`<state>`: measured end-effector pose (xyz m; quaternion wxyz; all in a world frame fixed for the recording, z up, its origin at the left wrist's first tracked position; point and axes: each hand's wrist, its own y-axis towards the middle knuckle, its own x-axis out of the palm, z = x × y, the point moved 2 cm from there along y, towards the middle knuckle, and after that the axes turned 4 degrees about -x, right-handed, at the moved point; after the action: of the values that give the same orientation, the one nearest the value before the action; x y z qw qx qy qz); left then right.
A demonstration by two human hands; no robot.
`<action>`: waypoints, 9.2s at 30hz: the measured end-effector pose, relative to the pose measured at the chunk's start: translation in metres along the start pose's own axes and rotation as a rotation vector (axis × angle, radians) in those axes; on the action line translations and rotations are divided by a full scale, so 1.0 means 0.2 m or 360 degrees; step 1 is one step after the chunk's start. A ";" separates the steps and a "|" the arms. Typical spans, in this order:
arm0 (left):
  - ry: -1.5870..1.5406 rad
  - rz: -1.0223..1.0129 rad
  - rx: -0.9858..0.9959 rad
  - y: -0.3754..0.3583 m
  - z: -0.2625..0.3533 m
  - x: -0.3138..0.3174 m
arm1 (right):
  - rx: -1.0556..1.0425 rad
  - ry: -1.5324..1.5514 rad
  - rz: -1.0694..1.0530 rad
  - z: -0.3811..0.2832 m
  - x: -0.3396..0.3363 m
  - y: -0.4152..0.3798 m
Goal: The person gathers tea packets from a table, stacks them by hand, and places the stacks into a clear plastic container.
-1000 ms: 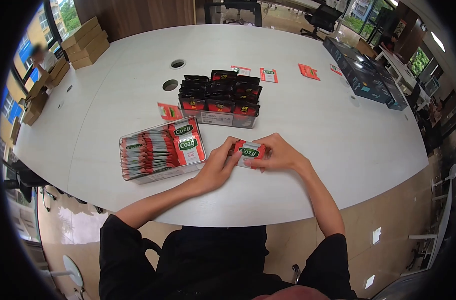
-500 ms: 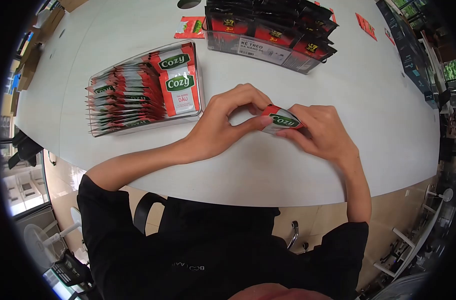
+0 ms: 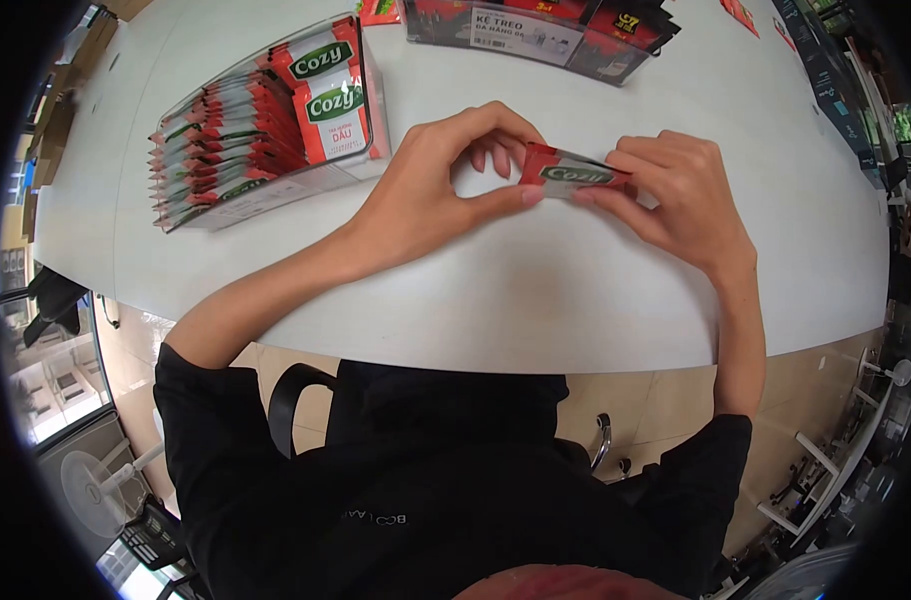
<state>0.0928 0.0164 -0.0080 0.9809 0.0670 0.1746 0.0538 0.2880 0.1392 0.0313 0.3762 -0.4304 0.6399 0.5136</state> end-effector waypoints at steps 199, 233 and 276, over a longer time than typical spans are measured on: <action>0.0158 0.0069 0.0211 0.01 -0.03 -0.08 | -0.0229 0.0162 0.0298 0.10 0.03 0.00; 0.0202 0.0062 0.0203 0.01 0.01 -0.08 | -0.0208 -0.0052 0.0322 0.08 -0.03 0.00; 0.1667 0.0822 0.1569 -0.05 0.32 -0.36 | -0.0093 0.0531 0.1009 -0.13 -0.05 0.25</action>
<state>0.0494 -0.0092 0.0732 0.5829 0.5015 0.5995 0.2219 0.2432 0.1202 0.0614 0.0762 -0.2991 0.7792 0.5455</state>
